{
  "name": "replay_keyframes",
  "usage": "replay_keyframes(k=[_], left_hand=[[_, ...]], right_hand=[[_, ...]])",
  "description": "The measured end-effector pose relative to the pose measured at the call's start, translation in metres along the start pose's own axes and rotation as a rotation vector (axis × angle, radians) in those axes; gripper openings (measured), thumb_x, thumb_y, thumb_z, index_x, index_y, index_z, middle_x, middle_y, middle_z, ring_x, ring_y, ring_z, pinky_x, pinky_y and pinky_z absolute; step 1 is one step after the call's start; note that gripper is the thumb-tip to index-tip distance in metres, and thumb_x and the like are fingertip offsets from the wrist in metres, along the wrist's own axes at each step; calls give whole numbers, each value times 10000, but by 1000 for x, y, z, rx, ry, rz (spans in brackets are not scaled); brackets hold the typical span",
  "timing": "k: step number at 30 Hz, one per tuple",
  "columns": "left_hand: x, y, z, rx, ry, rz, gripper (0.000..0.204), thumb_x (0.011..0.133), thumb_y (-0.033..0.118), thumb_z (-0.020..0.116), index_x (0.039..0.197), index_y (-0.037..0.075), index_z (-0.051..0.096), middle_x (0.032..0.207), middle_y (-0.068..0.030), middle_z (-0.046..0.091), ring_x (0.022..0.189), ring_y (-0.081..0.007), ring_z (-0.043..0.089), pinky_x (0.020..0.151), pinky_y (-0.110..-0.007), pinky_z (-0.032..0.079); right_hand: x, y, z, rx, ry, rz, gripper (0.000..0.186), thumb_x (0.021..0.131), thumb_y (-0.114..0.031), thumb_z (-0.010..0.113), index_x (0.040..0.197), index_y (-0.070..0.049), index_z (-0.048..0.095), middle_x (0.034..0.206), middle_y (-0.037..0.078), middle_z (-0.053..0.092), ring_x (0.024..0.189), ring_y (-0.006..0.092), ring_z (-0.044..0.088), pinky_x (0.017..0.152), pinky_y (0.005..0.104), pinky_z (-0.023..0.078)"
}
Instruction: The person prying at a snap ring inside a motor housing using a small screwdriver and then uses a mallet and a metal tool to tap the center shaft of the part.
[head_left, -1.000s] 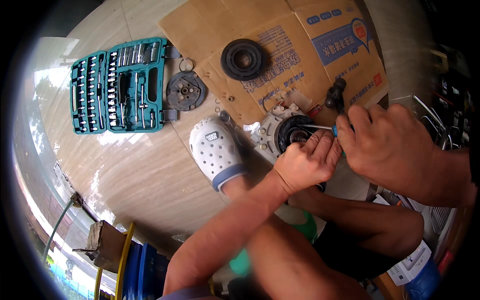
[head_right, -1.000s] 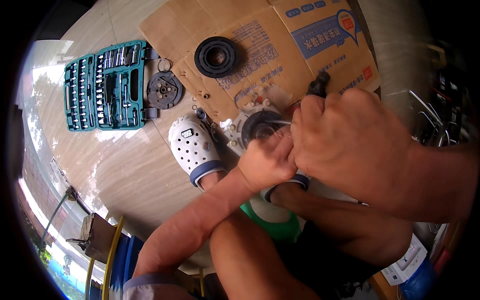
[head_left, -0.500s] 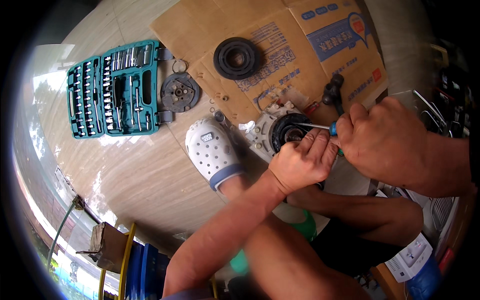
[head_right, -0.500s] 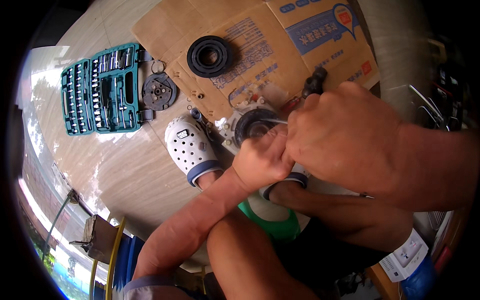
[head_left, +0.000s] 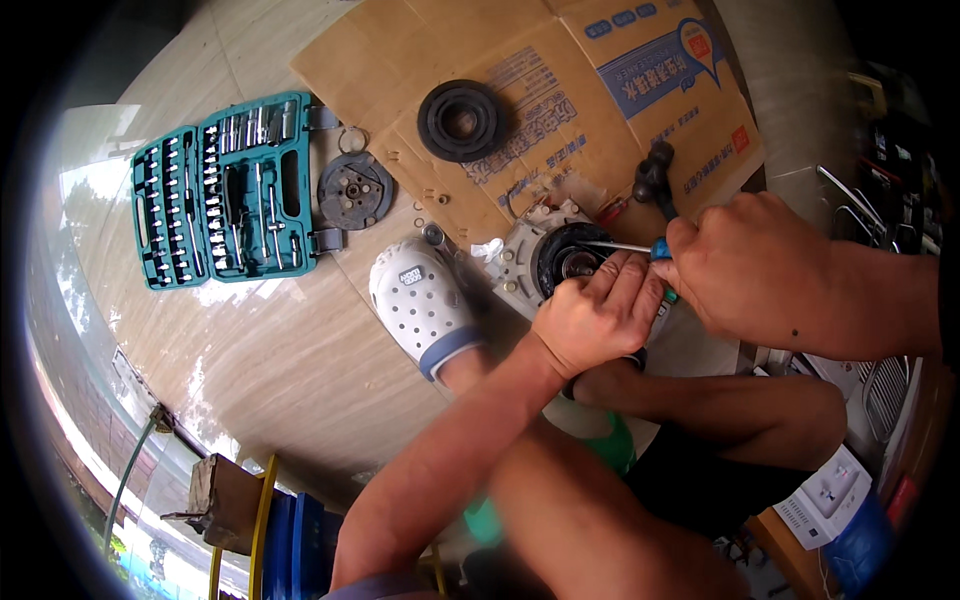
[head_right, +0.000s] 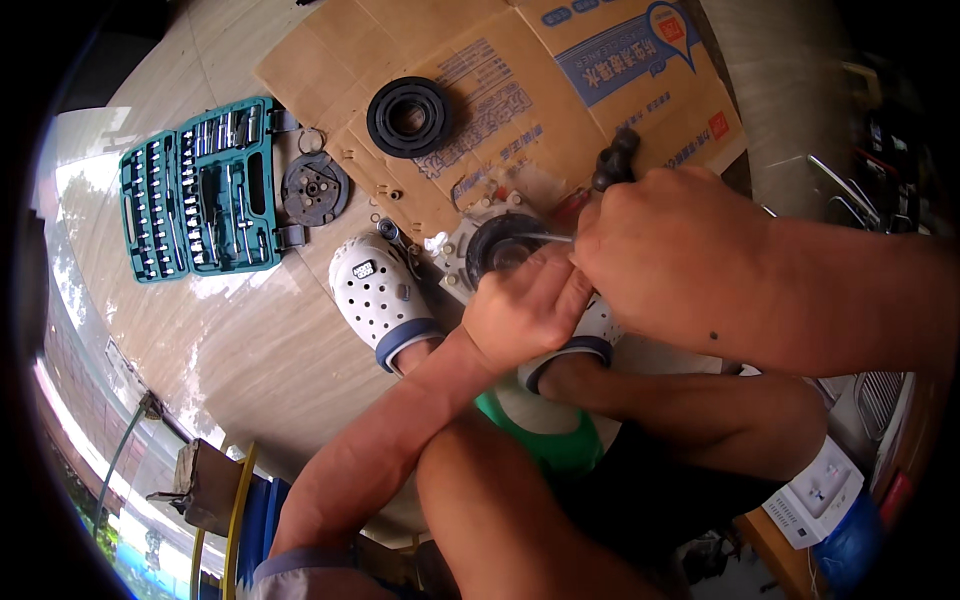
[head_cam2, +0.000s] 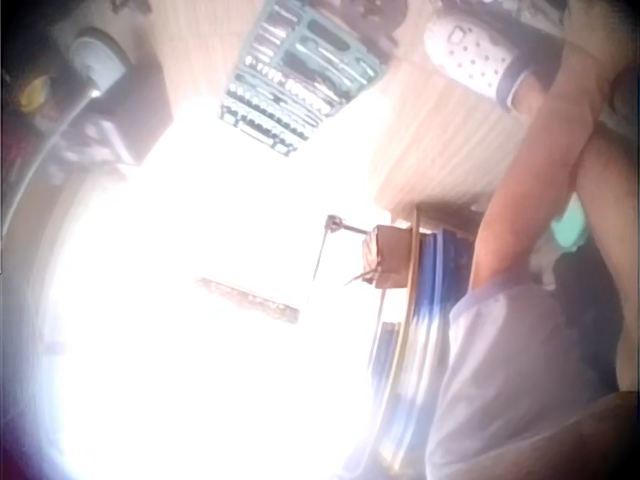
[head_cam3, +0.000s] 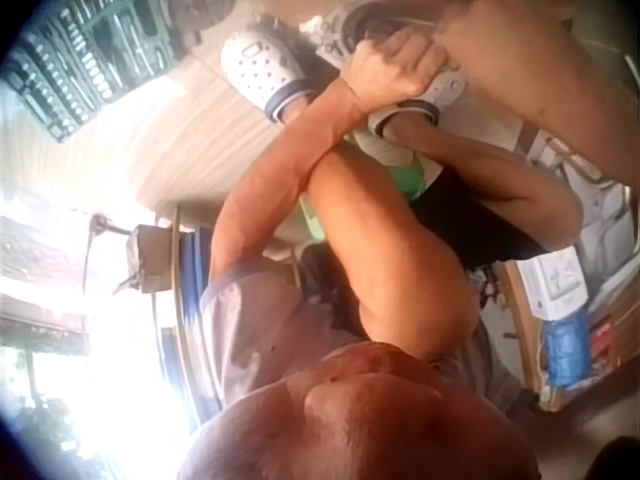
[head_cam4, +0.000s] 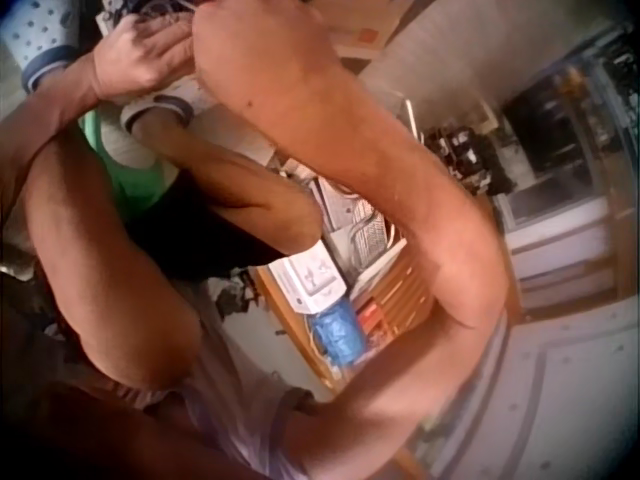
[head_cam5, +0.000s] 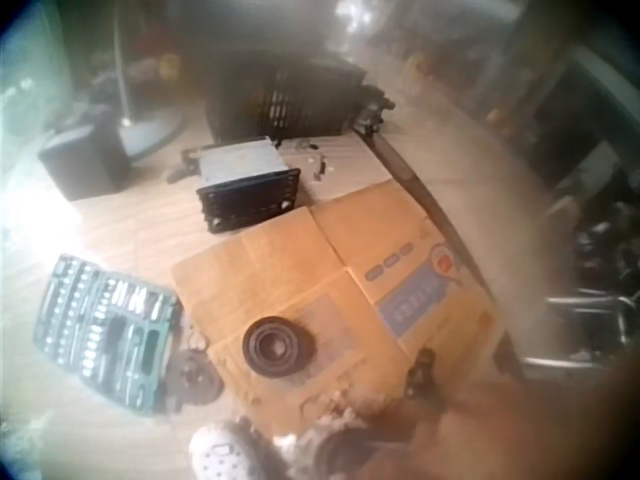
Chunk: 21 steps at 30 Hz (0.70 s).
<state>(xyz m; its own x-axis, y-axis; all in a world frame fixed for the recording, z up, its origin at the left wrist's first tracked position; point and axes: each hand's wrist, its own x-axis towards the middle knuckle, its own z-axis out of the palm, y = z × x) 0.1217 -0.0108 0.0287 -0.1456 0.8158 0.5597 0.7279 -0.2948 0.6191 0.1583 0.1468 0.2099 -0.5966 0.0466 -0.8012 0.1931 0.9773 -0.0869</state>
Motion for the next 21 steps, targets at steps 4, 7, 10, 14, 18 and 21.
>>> replay_keyframes(k=[4, 7, 10, 14, 18, 21], left_hand=[[2, 2, 0, 26, 4, 14, 168, 836, 74, 731, 985, 10, 775, 993, -94, 765, 921, -193, 779, 554, -269, 600], [-2, -1, 2, 22, 1, 21, 197, 844, 71, 722, 1019, 3, 781, 997, -95, 766, 926, -193, 780, 551, -269, 599], [-1, 2, 1, 16, -8, 25, 257, 835, 68, 715, 1078, 5, 773, 999, -95, 751, 888, -190, 765, 540, -280, 590], [-5, 2, 3, 6, 13, 34, 352, 811, 61, 709, 1156, 10, 753, 1001, -92, 724, 823, -179, 737, 526, -294, 577], [-7, 2, 6, 29, 17, 69, 338, 817, 56, 712, 1149, 6, 755, 1013, -91, 733, 855, -179, 745, 535, -292, 589], [-8, 3, 5, 44, 26, 83, 261, 847, 93, 726, 1088, 7, 777, 988, -96, 761, 923, -202, 781, 546, -276, 601]], right_hand=[[-1, 5, -1, 32, -60, -1, 353, 1015, -293, 693, 918, 45, 667, 668, 189, 687, 653, 403, 743, 622, 494, 596], [1, 5, -2, 72, -98, 0, 319, 993, -254, 704, 946, 59, 674, 687, 207, 696, 668, 418, 744, 636, 507, 601], [-2, 3, -1, 100, -101, 60, 285, 962, -216, 715, 973, 66, 680, 708, 231, 703, 687, 438, 742, 654, 517, 607], [1, 4, 1, 148, -136, 91, 284, 933, -210, 736, 969, 68, 689, 713, 260, 695, 714, 472, 732, 687, 529, 607], [-1, 0, 3, 255, -102, 196, 197, 838, -127, 715, 788, 63, 724, 777, 288, 721, 773, 448, 756, 691, 514, 626], [-2, -1, 4, 292, -132, 212, 272, 923, -186, 722, 848, 75, 696, 729, 300, 682, 763, 503, 710, 729, 546, 585]])
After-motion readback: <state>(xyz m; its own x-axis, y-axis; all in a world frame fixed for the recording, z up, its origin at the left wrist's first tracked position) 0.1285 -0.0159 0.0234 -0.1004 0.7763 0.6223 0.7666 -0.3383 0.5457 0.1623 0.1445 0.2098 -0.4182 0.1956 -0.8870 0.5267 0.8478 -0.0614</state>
